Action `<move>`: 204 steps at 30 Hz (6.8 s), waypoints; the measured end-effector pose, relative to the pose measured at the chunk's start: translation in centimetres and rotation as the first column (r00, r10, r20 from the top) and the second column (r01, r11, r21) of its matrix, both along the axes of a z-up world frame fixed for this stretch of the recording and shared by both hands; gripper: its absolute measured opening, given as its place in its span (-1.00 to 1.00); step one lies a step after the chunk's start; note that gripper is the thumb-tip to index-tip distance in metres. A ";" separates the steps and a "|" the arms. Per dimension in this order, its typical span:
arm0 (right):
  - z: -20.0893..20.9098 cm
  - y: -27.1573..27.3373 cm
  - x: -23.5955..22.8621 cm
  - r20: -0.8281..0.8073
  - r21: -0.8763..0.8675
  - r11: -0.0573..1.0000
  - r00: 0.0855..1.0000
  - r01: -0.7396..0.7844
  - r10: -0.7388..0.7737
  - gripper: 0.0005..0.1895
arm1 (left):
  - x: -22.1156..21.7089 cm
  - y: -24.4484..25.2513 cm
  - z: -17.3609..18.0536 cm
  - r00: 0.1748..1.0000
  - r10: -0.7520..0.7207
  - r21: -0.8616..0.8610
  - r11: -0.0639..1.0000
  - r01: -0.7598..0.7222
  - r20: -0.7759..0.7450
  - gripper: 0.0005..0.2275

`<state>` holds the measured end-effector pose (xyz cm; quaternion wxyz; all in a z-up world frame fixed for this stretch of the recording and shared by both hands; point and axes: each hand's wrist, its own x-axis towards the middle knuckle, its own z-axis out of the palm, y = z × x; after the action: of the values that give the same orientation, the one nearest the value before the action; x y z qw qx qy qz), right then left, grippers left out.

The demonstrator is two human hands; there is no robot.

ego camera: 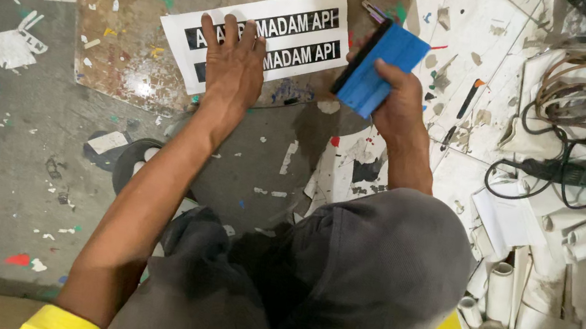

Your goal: The person smooths a printed sign with a blue squeegee, then uses a ruler and a utility knife to cut the sign into strips. The person removes cut pieces and continues cutting along straight lines.

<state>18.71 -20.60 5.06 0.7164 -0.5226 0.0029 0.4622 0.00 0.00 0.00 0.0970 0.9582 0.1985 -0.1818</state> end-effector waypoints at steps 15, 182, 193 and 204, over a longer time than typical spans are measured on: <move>-0.4 6.6 -4.8 0.698 -0.580 0.799 -0.409 0.159 0.588 -0.71 | -1.8 -0.3 -2.1 0.989 0.075 -0.023 0.997 -0.072 0.126 -0.48; -2.7 -1.4 -4.9 0.691 -0.704 0.708 -0.284 -0.054 0.665 -0.34 | -3.9 -2.5 -1.9 0.950 0.294 -0.135 0.951 -0.280 0.102 -0.24; 1.5 2.2 -4.9 0.696 -0.679 0.730 0.246 -0.077 0.674 -0.59 | -3.0 -1.8 -1.0 0.954 0.294 -0.133 0.949 -0.284 0.063 -0.20; -3.9 -3.1 -4.6 0.575 -0.818 0.472 0.425 0.329 0.699 -0.44 | -3.3 0.0 0.1 0.939 0.325 -0.274 0.918 -0.285 0.112 -0.33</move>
<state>14.08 -23.73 1.17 0.1696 -0.9522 -0.2114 0.1406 -3.30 -0.02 0.15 0.2613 0.9062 0.3126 -0.1133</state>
